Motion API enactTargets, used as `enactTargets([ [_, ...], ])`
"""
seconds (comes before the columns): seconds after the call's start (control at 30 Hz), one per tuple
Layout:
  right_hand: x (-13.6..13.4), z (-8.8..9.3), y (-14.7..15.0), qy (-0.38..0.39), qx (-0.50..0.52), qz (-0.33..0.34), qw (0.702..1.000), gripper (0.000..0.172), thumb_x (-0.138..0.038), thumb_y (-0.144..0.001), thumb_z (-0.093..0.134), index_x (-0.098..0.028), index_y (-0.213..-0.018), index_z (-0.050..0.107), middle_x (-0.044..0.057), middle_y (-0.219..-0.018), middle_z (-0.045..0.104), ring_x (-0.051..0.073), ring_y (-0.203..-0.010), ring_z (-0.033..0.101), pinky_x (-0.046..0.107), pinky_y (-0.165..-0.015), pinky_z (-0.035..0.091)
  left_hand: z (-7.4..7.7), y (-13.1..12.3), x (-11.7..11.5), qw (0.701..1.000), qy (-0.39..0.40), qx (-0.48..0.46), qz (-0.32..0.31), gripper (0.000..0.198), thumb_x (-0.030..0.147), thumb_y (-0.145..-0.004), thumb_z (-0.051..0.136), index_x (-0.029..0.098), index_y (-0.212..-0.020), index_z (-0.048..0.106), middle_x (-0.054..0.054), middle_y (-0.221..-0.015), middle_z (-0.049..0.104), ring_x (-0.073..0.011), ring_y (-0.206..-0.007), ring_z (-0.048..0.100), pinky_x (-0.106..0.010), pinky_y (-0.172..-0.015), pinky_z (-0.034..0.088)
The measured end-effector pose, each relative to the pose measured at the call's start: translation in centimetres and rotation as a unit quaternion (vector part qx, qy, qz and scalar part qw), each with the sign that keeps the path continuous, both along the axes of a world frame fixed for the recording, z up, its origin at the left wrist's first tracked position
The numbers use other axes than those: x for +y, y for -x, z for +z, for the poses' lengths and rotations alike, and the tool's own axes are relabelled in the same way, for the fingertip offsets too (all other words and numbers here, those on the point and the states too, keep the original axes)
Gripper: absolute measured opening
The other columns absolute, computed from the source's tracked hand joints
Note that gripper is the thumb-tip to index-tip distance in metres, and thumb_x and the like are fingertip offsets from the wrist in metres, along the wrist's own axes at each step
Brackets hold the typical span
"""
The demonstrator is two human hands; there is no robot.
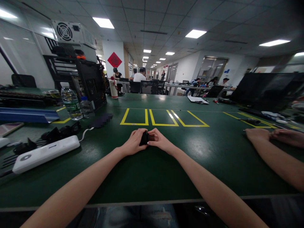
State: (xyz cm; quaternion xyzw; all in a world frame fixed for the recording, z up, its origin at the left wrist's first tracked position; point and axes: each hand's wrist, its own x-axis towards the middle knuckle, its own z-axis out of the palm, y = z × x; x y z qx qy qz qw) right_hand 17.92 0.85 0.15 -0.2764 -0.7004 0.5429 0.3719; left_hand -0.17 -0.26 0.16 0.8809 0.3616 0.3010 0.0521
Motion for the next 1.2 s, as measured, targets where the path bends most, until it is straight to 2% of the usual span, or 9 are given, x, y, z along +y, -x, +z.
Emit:
enactTargets([
  [0.2, -0.17, 0.18, 0.28, 0.002, -0.006, -0.031, 0.999, 0.026, -0.031, -0.071, 0.057, -0.021, -0.091, 0.045, 0.002, -0.092, 0.052, 0.015, -0.089, 0.052, 0.036, -0.081, 0.042, -0.28, -0.12, 0.16, 1.000, -0.008, -0.006, 0.007, 0.057, 0.027, -0.068, 0.057, 0.021, -0.117, 0.027, -0.007, -0.110, 0.043, -0.0231, -0.105, 0.042, -0.043, -0.093, 0.027],
  [0.47, 0.13, -0.08, 0.26, 0.010, -0.028, -0.046, 0.998, 0.034, -0.031, -0.072, 0.056, -0.021, -0.102, 0.044, 0.004, -0.101, 0.051, 0.016, -0.095, 0.050, 0.038, -0.085, 0.040, -0.07, -0.06, 0.01, 1.000, -0.004, -0.005, 0.002, 0.057, 0.026, -0.069, 0.057, 0.022, -0.117, 0.027, -0.007, -0.110, 0.043, -0.0227, -0.106, 0.042, -0.043, -0.094, 0.026],
  [0.57, 0.15, -0.03, 0.15, -0.007, -0.022, -0.029, 0.999, 0.032, -0.027, -0.070, 0.059, -0.021, -0.098, 0.046, 0.004, -0.101, 0.050, 0.016, -0.098, 0.048, 0.037, -0.087, 0.039, -0.06, 0.00, 0.03, 1.000, -0.003, 0.000, 0.001, 0.056, 0.026, -0.069, 0.056, 0.021, -0.117, 0.027, -0.007, -0.110, 0.043, -0.0227, -0.105, 0.041, -0.043, -0.094, 0.026],
  [0.7, 0.02, 0.01, 0.00, -0.006, -0.011, 0.002, 1.000, 0.041, -0.021, -0.063, 0.066, -0.022, -0.097, 0.043, 0.002, -0.097, 0.051, 0.016, -0.097, 0.050, 0.037, -0.086, 0.040, -0.05, 0.05, 0.04, 1.000, -0.002, 0.003, 0.000, 0.057, 0.026, -0.069, 0.056, 0.021, -0.118, 0.026, -0.007, -0.110, 0.042, -0.0225, -0.105, 0.041, -0.043, -0.095, 0.026],
  [0.93, 0.01, -0.16, 0.23, -0.004, -0.007, -0.035, 0.999, 0.027, -0.035, -0.072, 0.056, -0.022, -0.093, 0.045, 0.002, -0.093, 0.052, 0.016, -0.091, 0.052, 0.037, -0.083, 0.041, -0.03, 0.05, -0.06, 1.000, -0.004, 0.003, 0.000, 0.057, 0.027, -0.070, 0.056, 0.021, -0.118, 0.026, -0.007, -0.111, 0.042, -0.0218, -0.105, 0.041, -0.041, -0.095, 0.026],
  [1.1, 0.31, -0.35, 0.27, 0.007, -0.019, -0.040, 0.999, 0.034, -0.033, -0.072, 0.057, -0.022, -0.101, 0.044, 0.003, -0.096, 0.052, 0.016, -0.091, 0.052, 0.036, -0.081, 0.042, -0.05, 0.01, 0.02, 1.000, -0.008, 0.003, 0.003, 0.057, 0.027, -0.070, 0.056, 0.020, -0.118, 0.026, -0.007, -0.110, 0.043, -0.0222, -0.105, 0.041, -0.042, -0.095, 0.027],
  [1.2, 0.41, -0.20, 0.21, 0.000, -0.015, -0.029, 0.999, 0.032, -0.030, -0.070, 0.058, -0.021, -0.099, 0.046, 0.004, -0.099, 0.051, 0.016, -0.096, 0.050, 0.036, -0.085, 0.040, -0.04, -0.02, 0.03, 1.000, -0.010, 0.004, 0.005, 0.056, 0.028, -0.069, 0.056, 0.020, -0.117, 0.028, -0.008, -0.110, 0.042, -0.0226, -0.105, 0.041, -0.042, -0.094, 0.027],
])
